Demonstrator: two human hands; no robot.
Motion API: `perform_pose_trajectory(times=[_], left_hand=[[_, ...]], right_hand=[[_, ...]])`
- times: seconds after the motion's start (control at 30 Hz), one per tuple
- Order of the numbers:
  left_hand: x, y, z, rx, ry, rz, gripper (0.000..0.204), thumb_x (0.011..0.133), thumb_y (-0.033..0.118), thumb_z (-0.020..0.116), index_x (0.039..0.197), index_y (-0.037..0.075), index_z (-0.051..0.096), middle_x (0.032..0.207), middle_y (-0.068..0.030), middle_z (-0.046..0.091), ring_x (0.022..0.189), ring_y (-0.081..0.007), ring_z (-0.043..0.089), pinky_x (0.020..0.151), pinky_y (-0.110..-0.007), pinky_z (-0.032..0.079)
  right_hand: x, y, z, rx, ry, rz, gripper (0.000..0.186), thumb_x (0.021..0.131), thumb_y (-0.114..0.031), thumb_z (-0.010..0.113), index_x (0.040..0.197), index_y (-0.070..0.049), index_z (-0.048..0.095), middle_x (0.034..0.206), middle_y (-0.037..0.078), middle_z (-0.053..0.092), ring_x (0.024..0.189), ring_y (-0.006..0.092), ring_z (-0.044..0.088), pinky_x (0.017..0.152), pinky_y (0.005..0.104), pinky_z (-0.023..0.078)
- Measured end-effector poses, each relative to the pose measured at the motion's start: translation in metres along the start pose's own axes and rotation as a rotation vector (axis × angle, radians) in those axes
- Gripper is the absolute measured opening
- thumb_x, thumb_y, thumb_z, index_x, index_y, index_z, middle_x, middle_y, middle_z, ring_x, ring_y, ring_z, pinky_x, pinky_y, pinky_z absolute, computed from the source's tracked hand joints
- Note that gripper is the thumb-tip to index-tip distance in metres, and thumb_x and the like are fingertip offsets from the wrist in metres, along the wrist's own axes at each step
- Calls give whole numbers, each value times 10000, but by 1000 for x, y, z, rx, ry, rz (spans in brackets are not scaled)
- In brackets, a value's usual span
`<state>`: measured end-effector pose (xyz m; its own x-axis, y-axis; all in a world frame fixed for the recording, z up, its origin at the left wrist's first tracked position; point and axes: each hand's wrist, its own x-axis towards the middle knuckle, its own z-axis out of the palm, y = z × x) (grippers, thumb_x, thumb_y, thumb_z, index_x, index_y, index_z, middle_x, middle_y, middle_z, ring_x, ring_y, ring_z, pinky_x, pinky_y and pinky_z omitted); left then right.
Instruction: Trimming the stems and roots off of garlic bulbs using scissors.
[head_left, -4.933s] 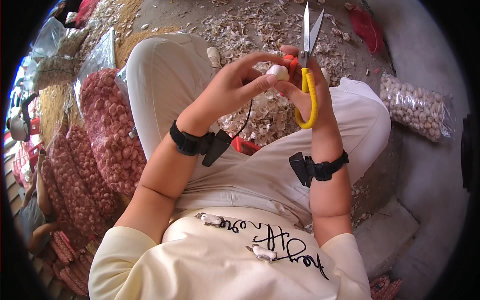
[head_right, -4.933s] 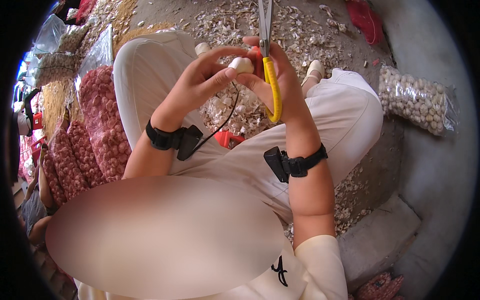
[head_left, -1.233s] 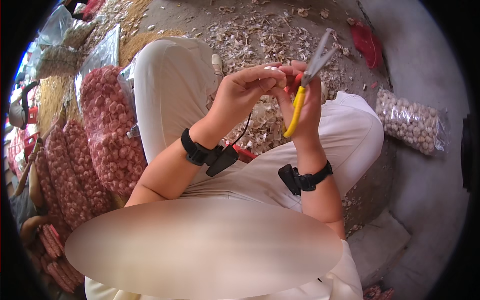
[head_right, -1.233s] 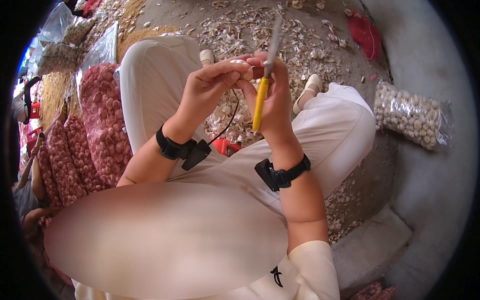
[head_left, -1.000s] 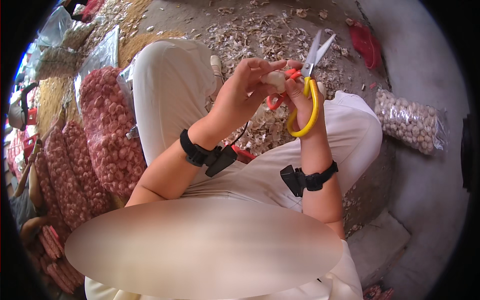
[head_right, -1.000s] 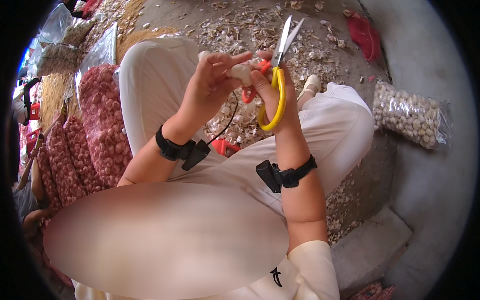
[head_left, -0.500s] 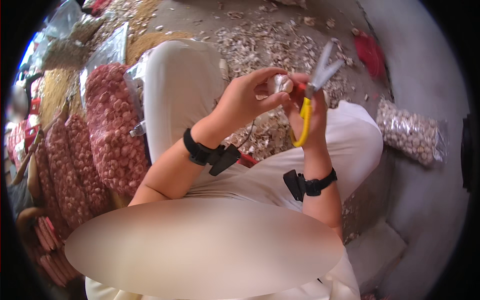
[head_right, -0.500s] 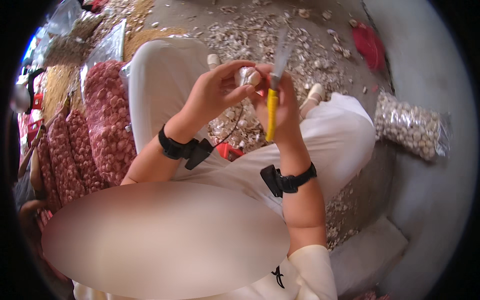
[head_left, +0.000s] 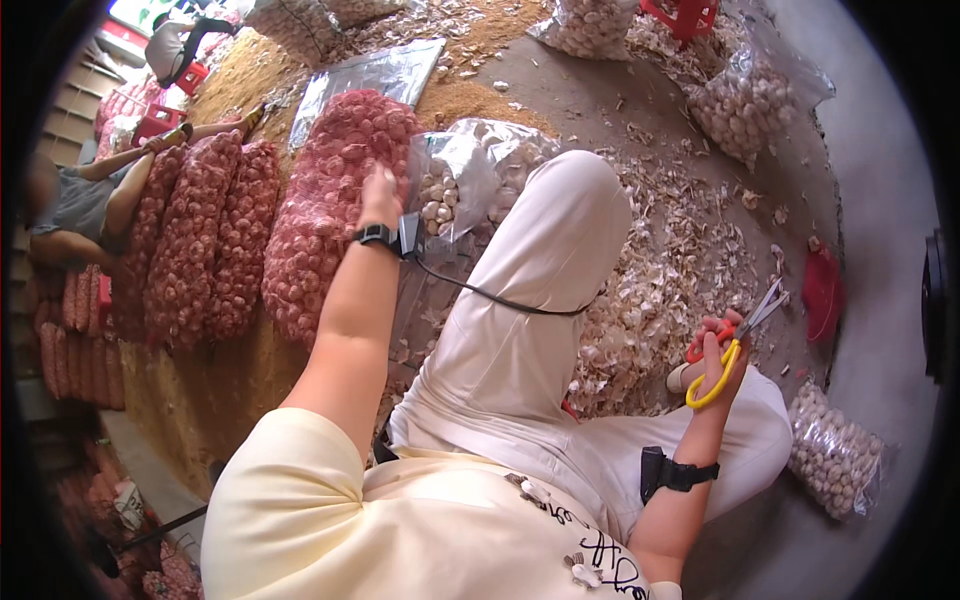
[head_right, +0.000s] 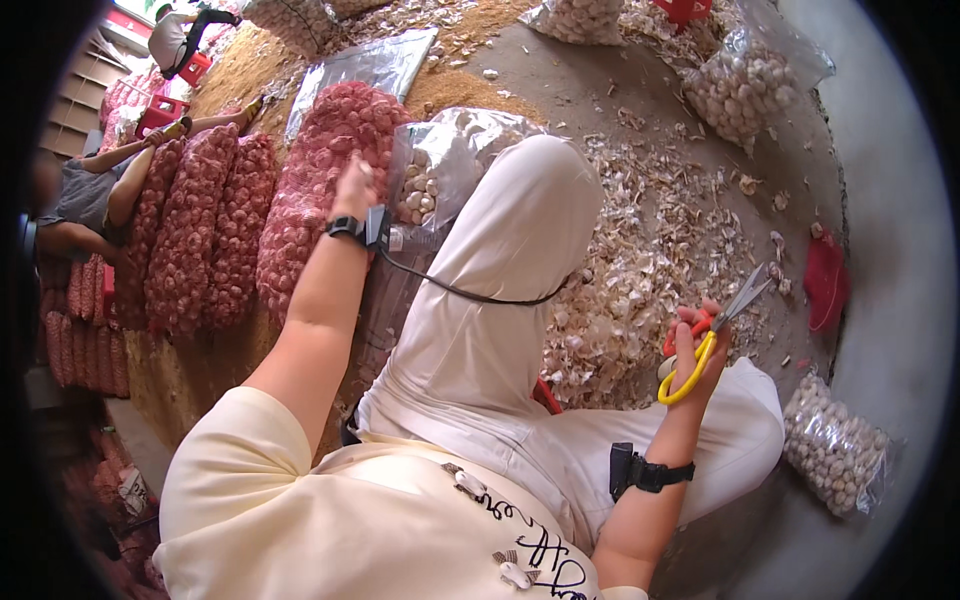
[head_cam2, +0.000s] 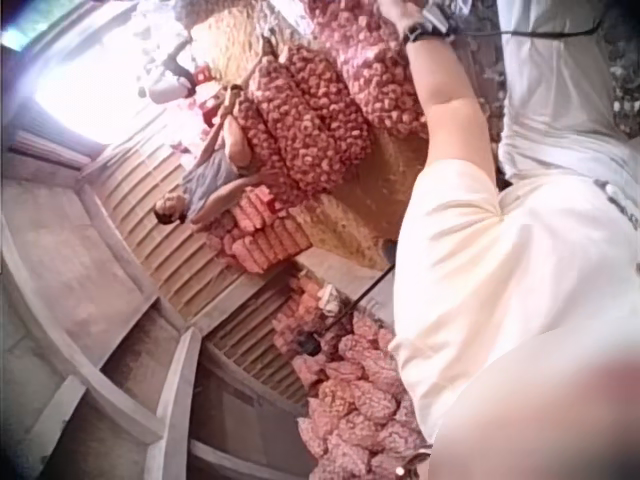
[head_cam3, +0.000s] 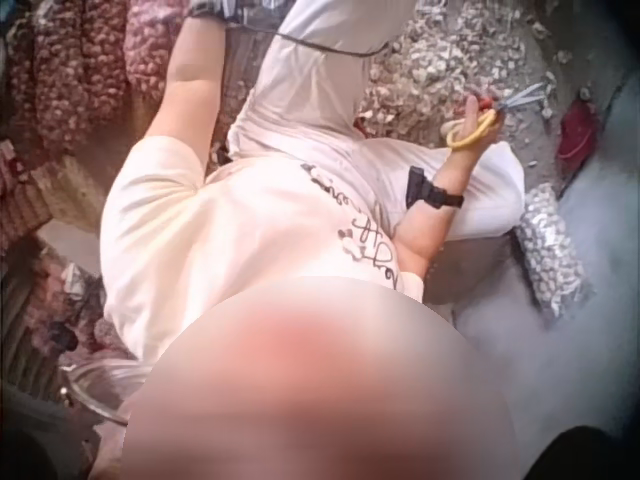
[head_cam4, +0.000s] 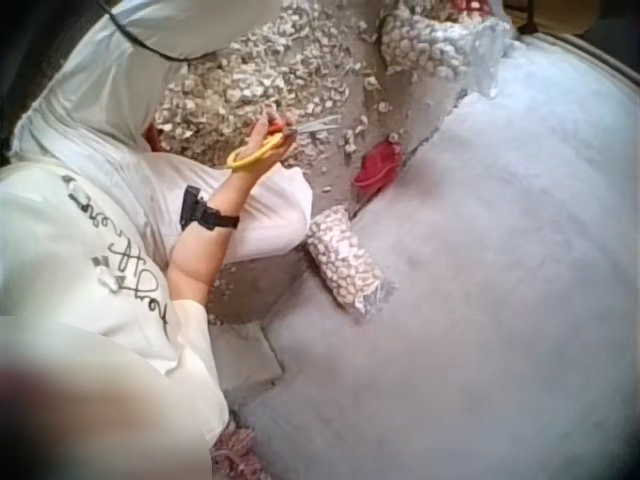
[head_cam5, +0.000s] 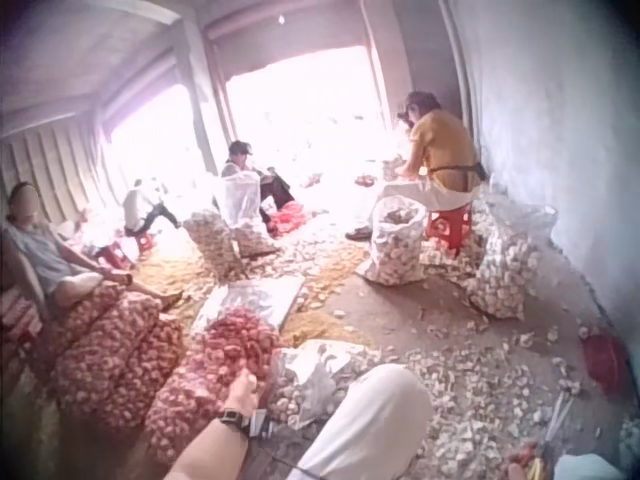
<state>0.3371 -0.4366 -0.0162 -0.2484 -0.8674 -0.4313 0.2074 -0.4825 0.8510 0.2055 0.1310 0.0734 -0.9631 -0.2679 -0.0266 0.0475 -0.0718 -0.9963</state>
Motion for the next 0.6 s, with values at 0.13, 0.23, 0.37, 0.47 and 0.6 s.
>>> perform_pose_trajectory(times=[0.13,0.23,0.37,0.47,0.6], left_hand=[[29,-64,-38,-505,-10,-476,796,942,492,386,1421,-14,2,1398,-282,276,1231,-391,418,992,-467,422],[10,-96,-2,-484,-74,-449,791,945,492,379,1428,-1,-8,1399,-286,289,1224,-403,423,987,-454,431],[34,-93,-5,-19,-181,-449,702,949,467,396,1428,28,131,1320,-211,427,1144,-366,495,947,-440,452],[80,-46,-3,287,-615,-234,282,924,272,488,1066,30,518,1010,-74,588,894,-211,571,754,-339,466],[-48,25,188,623,-775,81,389,913,315,534,1211,64,533,1119,-92,623,989,-188,595,851,-311,468]], right_hand=[[-3,4,5,-2,18,49,420,855,-31,571,1240,-65,407,1019,112,578,801,141,567,737,264,482],[-9,-1,-11,-7,69,78,428,855,-27,569,1247,-65,400,1005,106,582,797,141,559,718,272,480],[-7,-11,-8,88,91,96,445,855,-35,580,1257,-59,390,988,100,585,795,141,557,703,269,474],[2,-37,4,143,54,63,452,875,-118,602,1261,-39,381,967,101,590,806,147,567,739,294,482],[1,-90,-32,325,70,95,671,842,-443,620,1304,-33,357,938,122,575,800,200,579,761,356,488]])
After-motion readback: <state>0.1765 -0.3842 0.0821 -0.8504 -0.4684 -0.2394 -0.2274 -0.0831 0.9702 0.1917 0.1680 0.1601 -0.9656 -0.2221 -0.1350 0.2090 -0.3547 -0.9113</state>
